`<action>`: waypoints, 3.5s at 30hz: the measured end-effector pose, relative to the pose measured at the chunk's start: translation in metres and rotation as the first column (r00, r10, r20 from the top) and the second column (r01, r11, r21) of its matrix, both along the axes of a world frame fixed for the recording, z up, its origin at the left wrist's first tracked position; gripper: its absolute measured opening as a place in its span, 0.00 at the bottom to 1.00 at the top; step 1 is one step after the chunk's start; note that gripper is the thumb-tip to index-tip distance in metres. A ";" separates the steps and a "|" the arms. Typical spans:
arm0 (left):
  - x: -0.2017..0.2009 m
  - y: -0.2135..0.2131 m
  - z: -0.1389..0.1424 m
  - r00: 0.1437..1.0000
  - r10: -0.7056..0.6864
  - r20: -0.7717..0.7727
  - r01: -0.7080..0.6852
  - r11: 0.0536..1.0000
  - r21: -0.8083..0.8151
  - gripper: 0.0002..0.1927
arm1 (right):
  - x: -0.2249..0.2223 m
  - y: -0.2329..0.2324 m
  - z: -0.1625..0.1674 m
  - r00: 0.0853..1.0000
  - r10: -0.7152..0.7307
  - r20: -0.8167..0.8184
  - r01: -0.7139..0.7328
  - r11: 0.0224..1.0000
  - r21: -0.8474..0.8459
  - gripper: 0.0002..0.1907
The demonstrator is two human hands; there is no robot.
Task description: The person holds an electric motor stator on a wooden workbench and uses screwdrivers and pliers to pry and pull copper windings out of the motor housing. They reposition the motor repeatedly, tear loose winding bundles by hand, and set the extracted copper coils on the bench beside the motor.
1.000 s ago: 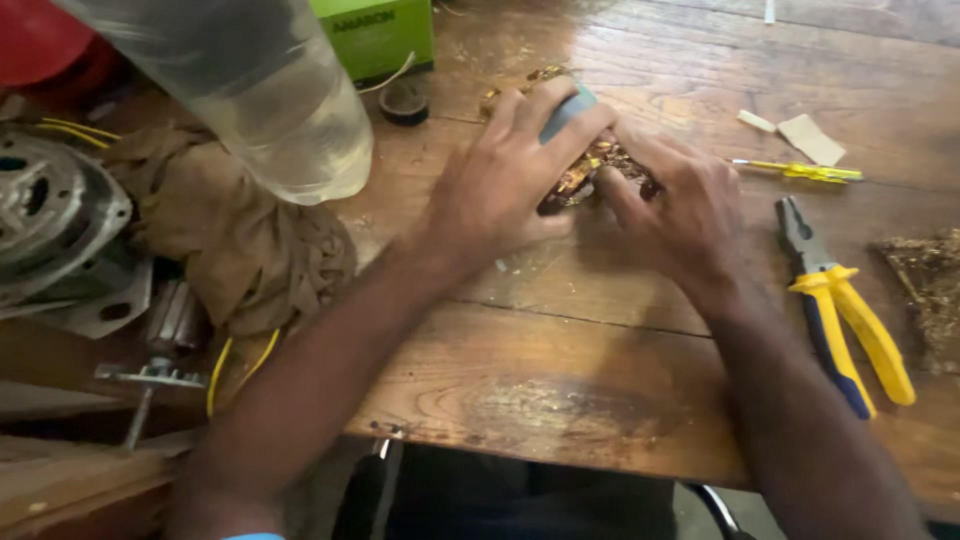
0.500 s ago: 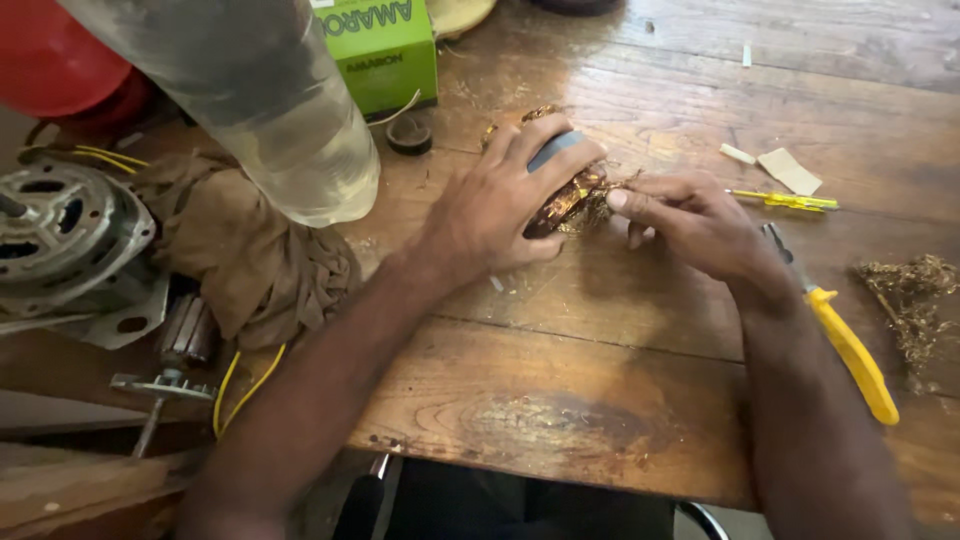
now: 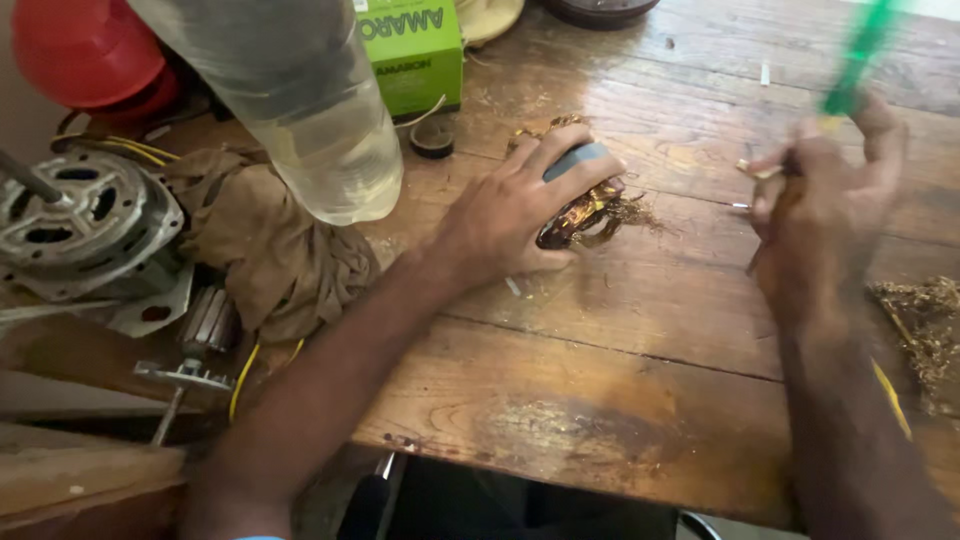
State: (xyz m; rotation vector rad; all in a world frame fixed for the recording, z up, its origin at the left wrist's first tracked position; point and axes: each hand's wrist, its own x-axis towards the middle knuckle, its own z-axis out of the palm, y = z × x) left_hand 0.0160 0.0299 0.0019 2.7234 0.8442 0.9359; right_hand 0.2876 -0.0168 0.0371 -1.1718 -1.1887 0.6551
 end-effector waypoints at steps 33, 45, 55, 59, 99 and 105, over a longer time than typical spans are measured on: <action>-0.009 0.013 -0.007 0.999 0.024 0.047 -0.020 0.996 -0.085 0.54 | -0.048 -0.056 -0.027 0.561 -0.054 0.826 -0.278 0.927 0.250 0.12; -0.010 0.017 -0.013 0.992 0.125 0.033 -0.123 0.990 -0.070 0.57 | -0.066 -0.066 -0.020 0.778 0.036 0.627 -0.076 0.996 0.037 0.09; -0.007 0.007 -0.011 0.983 0.170 0.075 -0.171 0.985 0.011 0.55 | -0.068 -0.065 -0.033 0.905 0.083 0.416 -0.109 0.993 0.040 0.09; -0.001 0.007 -0.014 0.976 0.187 0.108 -0.189 0.982 0.016 0.57 | -0.071 -0.067 -0.025 0.804 0.041 0.593 -0.100 0.993 0.067 0.08; 0.008 0.009 -0.030 0.973 0.193 0.129 -0.201 0.978 0.051 0.57 | -0.072 -0.058 -0.012 0.976 0.154 0.153 -0.122 0.973 -0.198 0.11; 0.014 0.010 -0.028 0.982 0.185 0.031 -0.186 0.981 0.053 0.54 | -0.071 -0.058 -0.015 0.976 0.143 0.163 -0.111 0.975 -0.190 0.11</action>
